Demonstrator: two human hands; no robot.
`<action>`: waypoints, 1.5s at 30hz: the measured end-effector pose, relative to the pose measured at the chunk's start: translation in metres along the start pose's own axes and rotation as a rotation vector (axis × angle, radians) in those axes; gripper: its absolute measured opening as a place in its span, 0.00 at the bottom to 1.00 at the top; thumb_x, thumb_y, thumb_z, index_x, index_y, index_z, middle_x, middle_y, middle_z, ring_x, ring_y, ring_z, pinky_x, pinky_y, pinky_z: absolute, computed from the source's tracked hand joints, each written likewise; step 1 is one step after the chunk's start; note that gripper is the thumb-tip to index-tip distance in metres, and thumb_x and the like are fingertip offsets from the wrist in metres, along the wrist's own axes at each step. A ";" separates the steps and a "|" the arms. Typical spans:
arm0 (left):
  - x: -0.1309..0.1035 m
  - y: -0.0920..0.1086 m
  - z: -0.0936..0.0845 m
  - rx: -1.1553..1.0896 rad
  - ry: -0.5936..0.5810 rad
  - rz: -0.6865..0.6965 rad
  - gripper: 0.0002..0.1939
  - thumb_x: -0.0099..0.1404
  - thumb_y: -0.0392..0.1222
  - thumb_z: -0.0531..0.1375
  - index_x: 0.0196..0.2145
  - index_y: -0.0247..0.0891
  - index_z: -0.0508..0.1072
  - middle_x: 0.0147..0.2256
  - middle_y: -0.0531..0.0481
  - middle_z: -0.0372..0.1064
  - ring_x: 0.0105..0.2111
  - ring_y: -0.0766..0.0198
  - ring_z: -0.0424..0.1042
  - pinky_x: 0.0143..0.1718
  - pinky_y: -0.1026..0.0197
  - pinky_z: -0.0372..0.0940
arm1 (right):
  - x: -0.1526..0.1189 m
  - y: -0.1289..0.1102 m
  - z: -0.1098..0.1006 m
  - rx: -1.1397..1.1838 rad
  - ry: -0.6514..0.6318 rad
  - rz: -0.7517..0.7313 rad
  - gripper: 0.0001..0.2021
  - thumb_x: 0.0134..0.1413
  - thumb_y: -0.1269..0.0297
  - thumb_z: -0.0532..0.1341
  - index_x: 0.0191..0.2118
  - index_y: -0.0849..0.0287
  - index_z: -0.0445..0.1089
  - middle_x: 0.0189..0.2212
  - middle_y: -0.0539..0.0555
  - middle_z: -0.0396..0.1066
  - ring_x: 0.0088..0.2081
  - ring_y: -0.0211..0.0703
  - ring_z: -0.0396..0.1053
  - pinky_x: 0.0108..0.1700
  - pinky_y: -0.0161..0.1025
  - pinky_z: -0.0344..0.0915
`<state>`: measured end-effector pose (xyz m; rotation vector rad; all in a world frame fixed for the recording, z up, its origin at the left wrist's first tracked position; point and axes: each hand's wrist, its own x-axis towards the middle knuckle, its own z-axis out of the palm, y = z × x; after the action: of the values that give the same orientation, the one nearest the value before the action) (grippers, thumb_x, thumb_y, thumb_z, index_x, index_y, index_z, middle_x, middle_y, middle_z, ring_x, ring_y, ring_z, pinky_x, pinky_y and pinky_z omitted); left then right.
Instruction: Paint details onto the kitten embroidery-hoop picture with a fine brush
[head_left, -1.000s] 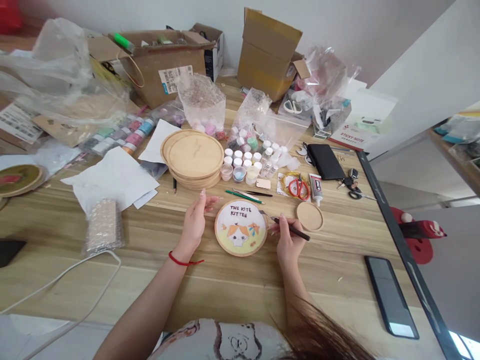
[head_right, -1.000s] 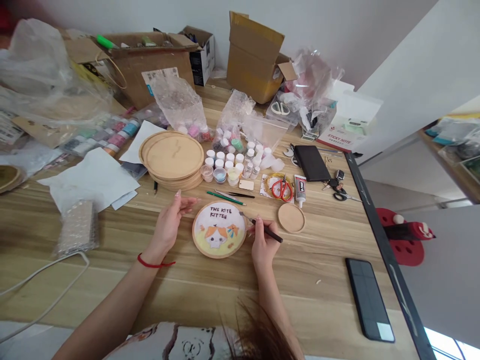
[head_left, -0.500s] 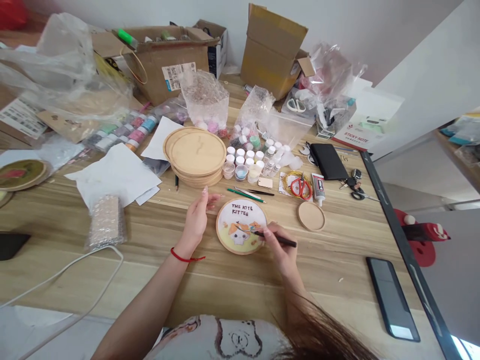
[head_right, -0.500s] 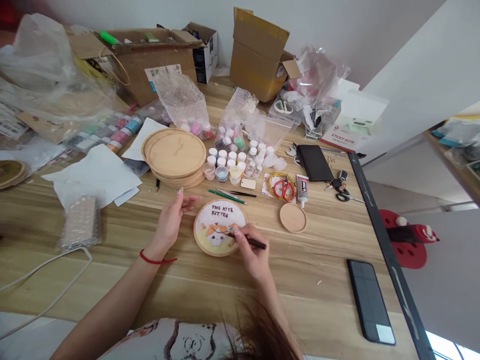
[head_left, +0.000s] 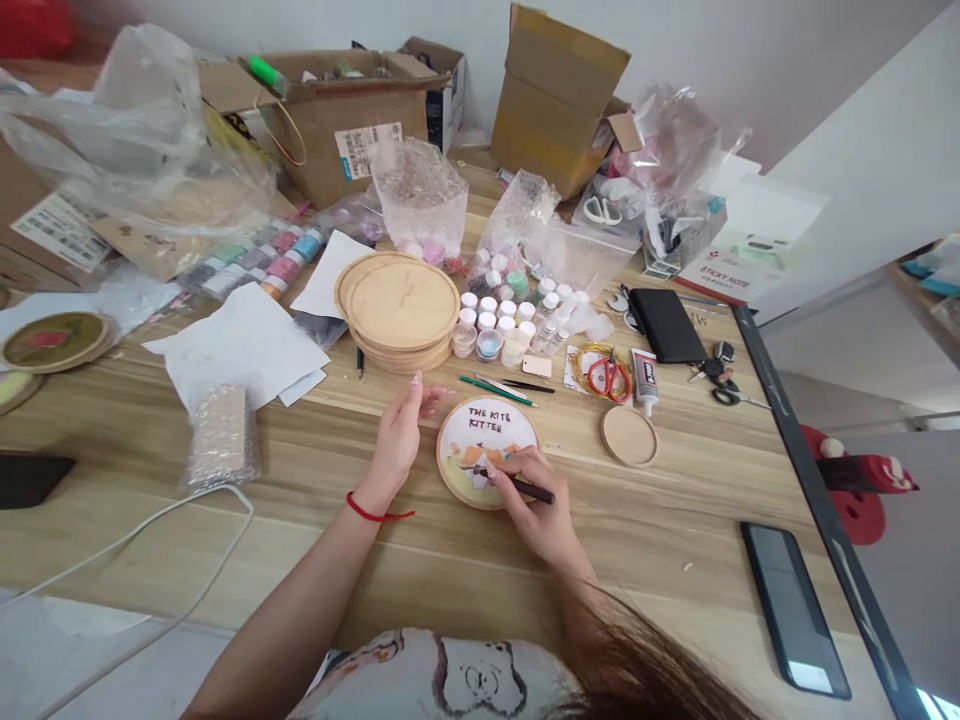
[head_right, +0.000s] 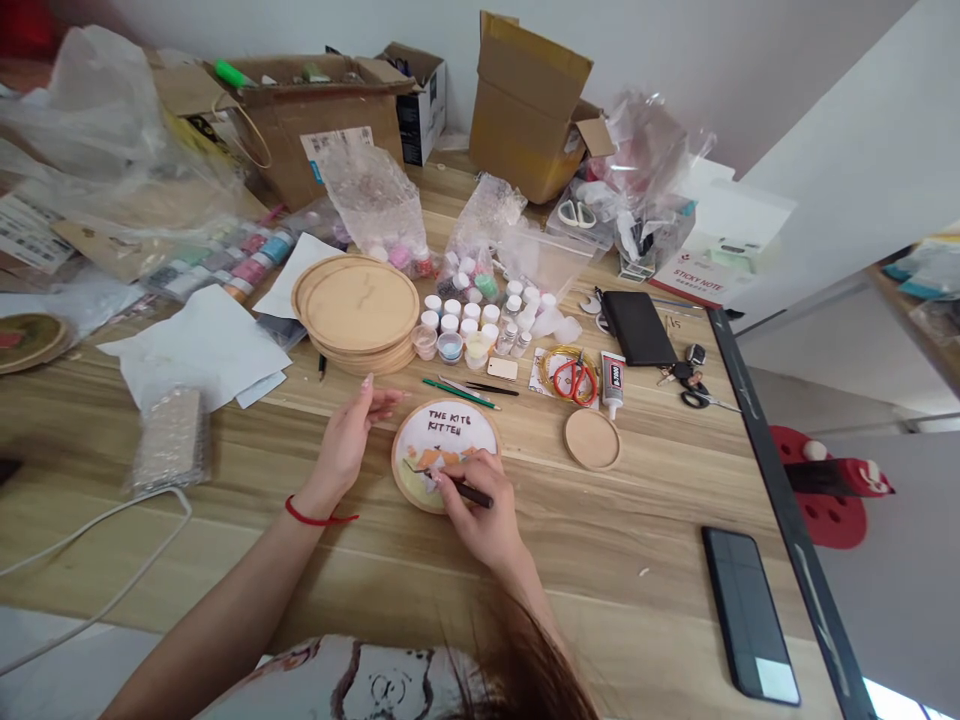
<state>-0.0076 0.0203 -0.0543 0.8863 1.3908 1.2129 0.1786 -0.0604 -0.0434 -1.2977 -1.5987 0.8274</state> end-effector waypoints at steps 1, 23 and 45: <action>0.000 0.000 0.000 -0.002 0.000 -0.002 0.30 0.63 0.66 0.53 0.34 0.35 0.77 0.43 0.38 0.78 0.47 0.51 0.74 0.47 0.53 0.67 | 0.000 0.000 0.000 0.003 0.001 0.001 0.07 0.59 0.62 0.63 0.31 0.53 0.76 0.27 0.51 0.76 0.32 0.44 0.70 0.38 0.44 0.66; 0.000 0.000 0.000 -0.012 -0.003 0.002 0.29 0.64 0.65 0.53 0.33 0.35 0.78 0.43 0.39 0.78 0.47 0.51 0.74 0.47 0.53 0.67 | -0.003 0.002 -0.007 0.050 -0.011 0.023 0.10 0.59 0.64 0.62 0.26 0.54 0.73 0.24 0.51 0.73 0.31 0.43 0.67 0.39 0.44 0.64; -0.001 0.002 0.001 -0.013 -0.012 0.008 0.29 0.63 0.66 0.54 0.33 0.35 0.78 0.42 0.39 0.78 0.46 0.52 0.75 0.46 0.54 0.67 | -0.004 0.004 -0.007 0.071 -0.002 0.013 0.11 0.61 0.66 0.61 0.26 0.55 0.71 0.26 0.51 0.71 0.32 0.42 0.67 0.39 0.43 0.62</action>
<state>-0.0065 0.0201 -0.0518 0.8896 1.3700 1.2191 0.1874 -0.0635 -0.0454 -1.2586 -1.5498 0.8855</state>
